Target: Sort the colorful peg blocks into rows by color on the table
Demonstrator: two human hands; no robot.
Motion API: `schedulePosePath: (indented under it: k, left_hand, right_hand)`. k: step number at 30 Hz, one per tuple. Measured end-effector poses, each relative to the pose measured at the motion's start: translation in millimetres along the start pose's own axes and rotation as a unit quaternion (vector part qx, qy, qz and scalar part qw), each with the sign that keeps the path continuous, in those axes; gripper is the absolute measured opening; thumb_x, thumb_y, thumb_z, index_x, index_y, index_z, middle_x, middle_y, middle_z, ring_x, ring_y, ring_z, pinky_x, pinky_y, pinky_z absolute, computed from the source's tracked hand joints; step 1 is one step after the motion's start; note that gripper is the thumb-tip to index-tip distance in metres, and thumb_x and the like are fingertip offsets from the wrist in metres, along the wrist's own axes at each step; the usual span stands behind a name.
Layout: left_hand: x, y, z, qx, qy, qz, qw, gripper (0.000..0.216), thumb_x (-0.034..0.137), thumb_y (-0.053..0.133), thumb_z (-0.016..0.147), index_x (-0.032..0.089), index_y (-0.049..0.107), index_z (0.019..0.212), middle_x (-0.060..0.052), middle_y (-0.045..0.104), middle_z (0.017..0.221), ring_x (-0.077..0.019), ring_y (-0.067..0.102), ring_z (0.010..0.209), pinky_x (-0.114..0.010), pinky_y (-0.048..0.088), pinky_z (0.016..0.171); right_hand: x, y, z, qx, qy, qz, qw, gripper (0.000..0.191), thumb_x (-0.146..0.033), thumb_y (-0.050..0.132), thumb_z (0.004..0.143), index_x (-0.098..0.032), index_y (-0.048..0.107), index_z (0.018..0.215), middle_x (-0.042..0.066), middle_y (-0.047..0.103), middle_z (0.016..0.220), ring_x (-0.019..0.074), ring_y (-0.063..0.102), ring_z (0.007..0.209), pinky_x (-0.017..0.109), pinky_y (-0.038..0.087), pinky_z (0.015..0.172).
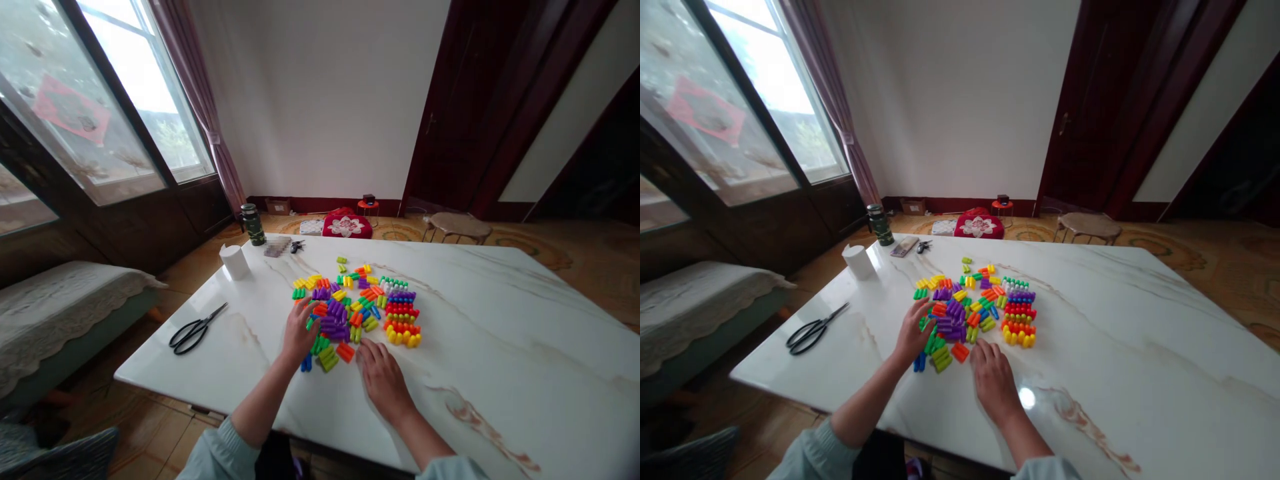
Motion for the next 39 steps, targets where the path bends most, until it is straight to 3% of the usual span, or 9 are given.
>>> schedulePosePath:
  k: [6, 13, 22, 26, 31, 35, 39]
  left_hand:
    - [-33.0, 6.5, -28.2, 0.043, -0.095, 0.073, 0.992, 0.051, 0.045, 0.049, 0.093, 0.018, 0.050, 0.136, -0.017, 0.045, 0.145, -0.0301, 0.041, 0.136, -0.050, 0.037, 0.111]
    - [-43.6, 16.6, -32.4, -0.003, -0.129, 0.098, 0.987, 0.054, 0.051, 0.048, 0.092, 0.019, 0.049, 0.136, -0.015, 0.047, 0.145, -0.0318, 0.043, 0.135, -0.055, 0.027, 0.115]
    - [-52.0, 10.0, -31.9, 0.040, -0.156, 0.009, 0.987, 0.045, 0.045, 0.043, 0.093, 0.020, 0.055, 0.128, -0.012, 0.055, 0.137, -0.0260, 0.049, 0.130, -0.047, 0.036, 0.113]
    - [-64.2, -2.7, -24.0, 0.061, -0.136, -0.014, 0.989, 0.039, 0.033, 0.040, 0.092, 0.020, 0.059, 0.123, -0.011, 0.060, 0.130, -0.0233, 0.054, 0.124, -0.041, 0.042, 0.108]
    - [-83.8, -13.3, 0.5, 0.021, -0.141, 0.060, 0.988, 0.045, 0.019, 0.038, 0.088, 0.018, 0.058, 0.128, -0.011, 0.057, 0.135, -0.0217, 0.053, 0.126, -0.038, 0.041, 0.109]
    - [-94.1, -1.5, 11.8, -0.042, -0.188, 0.123, 0.974, 0.048, 0.034, 0.035, 0.095, 0.015, 0.051, 0.137, -0.014, 0.051, 0.143, -0.0257, 0.043, 0.136, -0.047, 0.031, 0.114]
    - [-89.2, 11.8, 10.0, -0.079, -0.177, 0.188, 0.963, 0.057, 0.048, 0.037, 0.095, 0.017, 0.048, 0.141, -0.013, 0.042, 0.151, -0.0300, 0.030, 0.144, -0.051, 0.019, 0.118]
  right_hand:
    - [3.0, 3.2, 2.3, -0.014, 0.013, 0.014, 1.000, 0.033, -0.008, 0.048, 0.085, -0.021, 0.059, 0.114, 0.009, 0.061, 0.124, 0.0234, 0.053, 0.112, 0.037, 0.046, 0.096]
    - [2.1, 4.5, 2.7, -0.038, 0.033, 0.013, 0.999, 0.037, -0.007, 0.046, 0.085, -0.021, 0.058, 0.118, 0.008, 0.059, 0.129, 0.0243, 0.050, 0.117, 0.038, 0.045, 0.098]
    - [3.5, -5.6, 0.9, 0.002, 0.038, 0.042, 0.998, 0.037, -0.008, 0.046, 0.086, -0.024, 0.062, 0.115, 0.007, 0.064, 0.125, 0.0234, 0.058, 0.111, 0.041, 0.050, 0.097]
    - [10.2, -4.6, -0.5, 0.008, 0.047, 0.082, 0.995, 0.038, -0.008, 0.046, 0.084, -0.025, 0.065, 0.113, 0.005, 0.065, 0.124, 0.0224, 0.060, 0.113, 0.040, 0.051, 0.099]
    - [15.6, -2.7, -1.2, 0.011, 0.053, 0.096, 0.994, 0.037, -0.009, 0.048, 0.082, -0.026, 0.067, 0.110, 0.005, 0.065, 0.124, 0.0226, 0.060, 0.113, 0.040, 0.051, 0.099]
    - [22.5, 1.7, -0.4, 0.025, 0.068, 0.150, 0.986, 0.033, -0.011, 0.048, 0.082, -0.025, 0.068, 0.105, 0.007, 0.067, 0.119, 0.0235, 0.062, 0.110, 0.040, 0.053, 0.096]
    - [32.2, 3.9, 7.6, 0.058, 0.112, 0.217, 0.968, 0.026, -0.015, 0.045, 0.086, -0.024, 0.067, 0.095, 0.009, 0.069, 0.104, 0.0226, 0.067, 0.096, 0.037, 0.058, 0.083]
Point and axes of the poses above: each hand's wrist, its own z-axis towards the middle knuckle, its own y-axis out of the palm, x = y × z, the point moved 7 cm from there along z, towards the middle knuckle
